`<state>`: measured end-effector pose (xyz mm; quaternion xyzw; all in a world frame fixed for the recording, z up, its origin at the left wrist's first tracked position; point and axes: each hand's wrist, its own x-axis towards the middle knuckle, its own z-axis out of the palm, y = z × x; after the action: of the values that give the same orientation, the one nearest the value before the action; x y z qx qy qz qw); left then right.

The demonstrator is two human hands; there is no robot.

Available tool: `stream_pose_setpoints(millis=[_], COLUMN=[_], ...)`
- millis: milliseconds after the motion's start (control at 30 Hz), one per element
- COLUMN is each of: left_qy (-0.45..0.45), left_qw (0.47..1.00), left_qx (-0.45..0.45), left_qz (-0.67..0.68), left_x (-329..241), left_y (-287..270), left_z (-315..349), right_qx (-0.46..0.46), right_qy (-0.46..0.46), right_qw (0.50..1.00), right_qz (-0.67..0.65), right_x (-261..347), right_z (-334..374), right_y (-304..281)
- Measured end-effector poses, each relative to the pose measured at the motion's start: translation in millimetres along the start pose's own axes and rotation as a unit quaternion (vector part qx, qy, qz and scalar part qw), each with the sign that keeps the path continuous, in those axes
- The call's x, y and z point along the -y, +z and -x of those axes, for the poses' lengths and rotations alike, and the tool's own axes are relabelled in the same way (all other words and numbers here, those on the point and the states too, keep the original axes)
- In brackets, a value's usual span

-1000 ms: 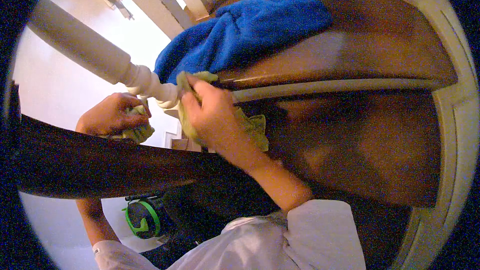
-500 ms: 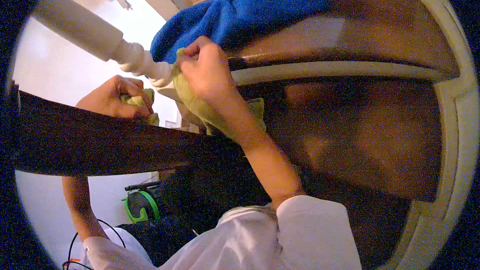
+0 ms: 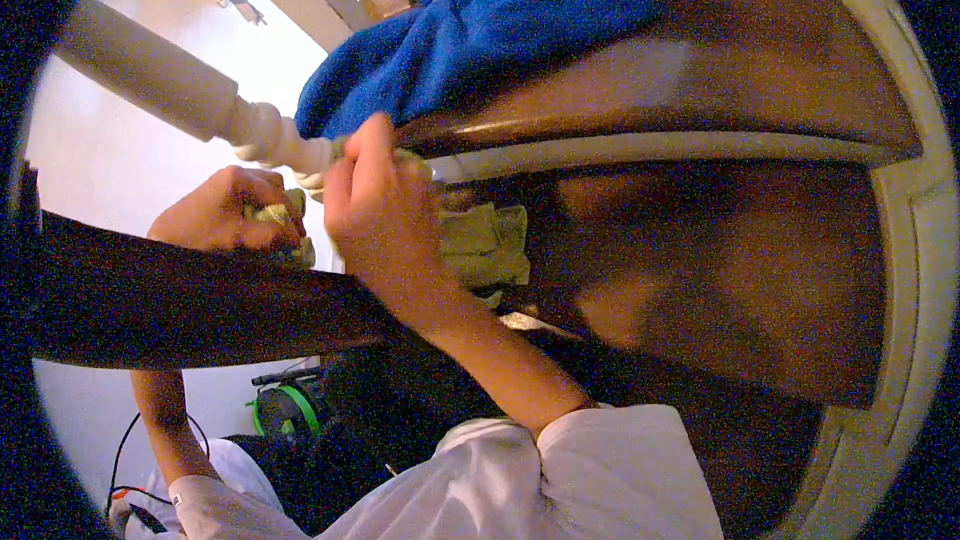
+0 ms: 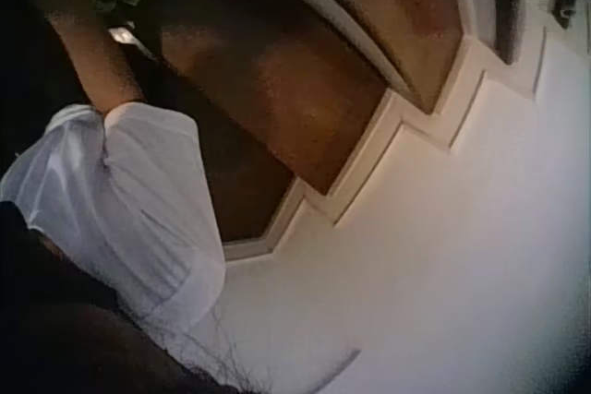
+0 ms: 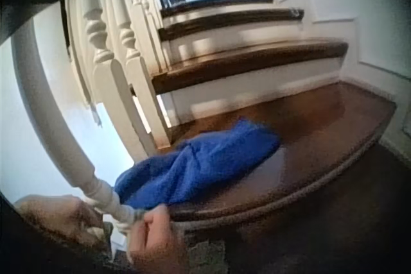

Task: The person wipes the wooden spindles and railings of a staircase using cloths, reaching around the parts of the banister by hand.

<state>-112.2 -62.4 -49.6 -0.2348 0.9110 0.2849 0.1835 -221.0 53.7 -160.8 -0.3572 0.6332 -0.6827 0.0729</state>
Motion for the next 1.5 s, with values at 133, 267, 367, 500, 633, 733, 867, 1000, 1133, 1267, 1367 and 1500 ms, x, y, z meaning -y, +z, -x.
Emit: stream_pose_setpoints(millis=[133,267,367,500,633,733,867,1000,1133,1267,1367,1500], left_qy=[-0.032,0.007,-0.050,-0.015,-0.072,-0.050,-0.091,-0.068,-0.044,0.011,-0.029,-0.030], left_qw=[0.999,0.999,0.998,0.998,0.997,0.998,0.995,0.997,0.997,0.996,0.995,0.996], left_qx=[-0.038,-0.015,-0.037,-0.019,-0.034,-0.024,-0.030,-0.020,0.005,0.015,-0.006,0.002], left_qz=[-0.003,-0.029,-0.032,-0.064,-0.023,-0.025,-0.013,-0.036,-0.068,-0.085,-0.099,-0.090], left_x=[-5,4,-2,9,17,7,3,7,8,5,3,8], left_y=[6,-6,0,-9,-5,-11,-10,-11,-16,-20,-14,-13], left_z=[37,-6,38,-2,31,0,17,20,9,-6,22,14], right_qx=[-0.010,-0.036,0.023,0.110,0.198,-0.002,0.147,0.104,0.023,-0.003,0.009,-0.012], right_qy=[-0.067,-0.011,-0.034,0.176,0.042,-0.308,-0.082,-0.124,-0.215,-0.233,-0.319,-0.344], right_qw=[0.998,0.993,0.999,0.921,0.918,0.951,0.961,0.967,0.965,0.972,0.948,0.939], right_qz=[-0.014,0.112,0.029,-0.329,-0.342,-0.037,-0.219,-0.195,-0.145,-0.021,0.026,-0.014], right_x=[16,5,-7,-32,1,-33,-26,-26,-18,-33,-36,-45], right_z=[13,5,-7,-53,-28,-31,-6,-5,-15,6,18,4], right_y=[9,8,22,-26,-3,26,12,19,26,8,-6,1])
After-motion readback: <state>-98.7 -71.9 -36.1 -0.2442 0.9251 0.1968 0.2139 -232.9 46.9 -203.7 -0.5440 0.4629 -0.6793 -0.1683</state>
